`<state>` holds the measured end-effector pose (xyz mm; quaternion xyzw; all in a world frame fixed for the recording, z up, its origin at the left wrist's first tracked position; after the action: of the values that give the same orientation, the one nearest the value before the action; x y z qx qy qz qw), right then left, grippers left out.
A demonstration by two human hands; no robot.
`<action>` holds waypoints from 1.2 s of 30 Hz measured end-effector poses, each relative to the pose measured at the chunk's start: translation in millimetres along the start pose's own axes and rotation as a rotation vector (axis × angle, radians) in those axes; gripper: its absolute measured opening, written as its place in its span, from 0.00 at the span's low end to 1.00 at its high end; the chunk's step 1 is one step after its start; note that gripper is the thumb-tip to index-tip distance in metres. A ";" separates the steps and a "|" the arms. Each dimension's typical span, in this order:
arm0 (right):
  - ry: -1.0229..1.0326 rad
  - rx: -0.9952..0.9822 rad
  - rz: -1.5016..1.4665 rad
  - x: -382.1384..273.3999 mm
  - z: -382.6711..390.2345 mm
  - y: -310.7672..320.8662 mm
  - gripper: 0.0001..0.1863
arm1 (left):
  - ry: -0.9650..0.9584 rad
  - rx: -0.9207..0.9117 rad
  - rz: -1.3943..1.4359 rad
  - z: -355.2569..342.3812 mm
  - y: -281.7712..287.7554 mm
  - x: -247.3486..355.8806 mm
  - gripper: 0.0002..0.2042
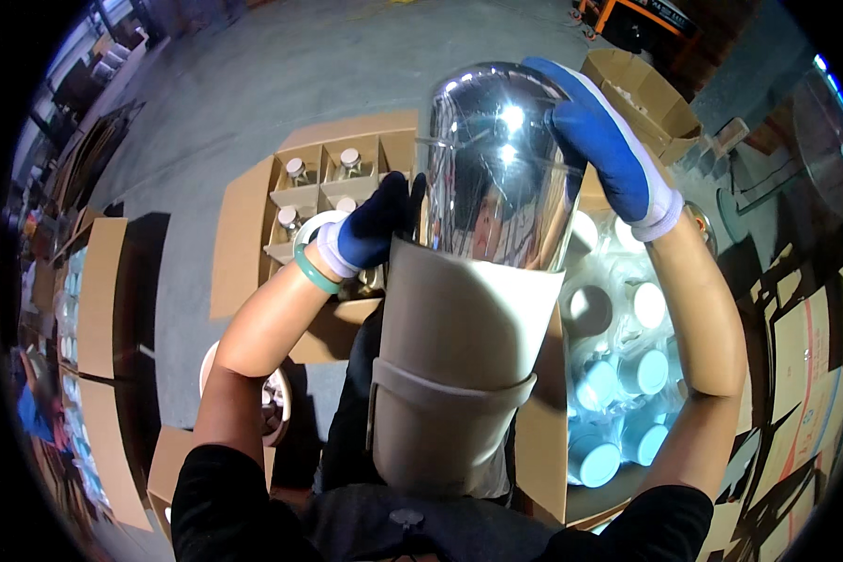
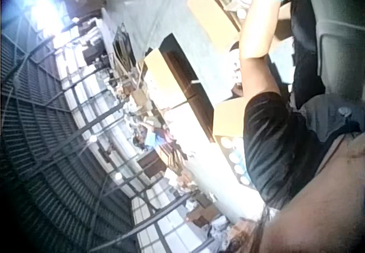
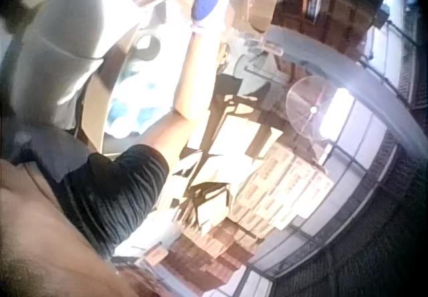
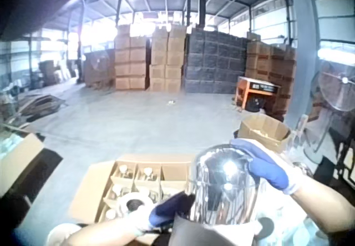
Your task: The person places circular lids and other components onto large containers, wraps the containers in plastic bags, and places them into cardboard boxes.
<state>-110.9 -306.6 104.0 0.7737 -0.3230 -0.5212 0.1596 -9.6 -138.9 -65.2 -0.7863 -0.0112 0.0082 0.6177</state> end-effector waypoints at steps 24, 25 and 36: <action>-0.133 -0.995 0.335 -44.4 34.0 -129.1 0.22 | 0.252 0.853 -2.538 155.2 85.6 140.8 0.33; -0.151 -0.994 0.327 -42.3 32.6 -129.6 0.22 | 0.274 0.918 -2.491 151.6 79.4 142.5 0.33; -0.065 -0.382 -0.076 -115.2 -49.3 -124.8 0.32 | -0.681 0.179 -1.882 135.3 -218.3 12.2 0.30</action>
<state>-53.0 -141.9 132.1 0.7237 -0.1936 -0.6035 0.2732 -2.6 44.6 114.9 -0.3639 -0.8037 -0.2582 0.3938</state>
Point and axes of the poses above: each hand's wrist, its own z-axis away from the middle knuckle, its own y-axis out of the back of the hand, x = y × z, the point moved 7 cm from there along -z, towards the middle knuckle, and after that the axes turned 12 degrees about z, right-handed, at the moved point
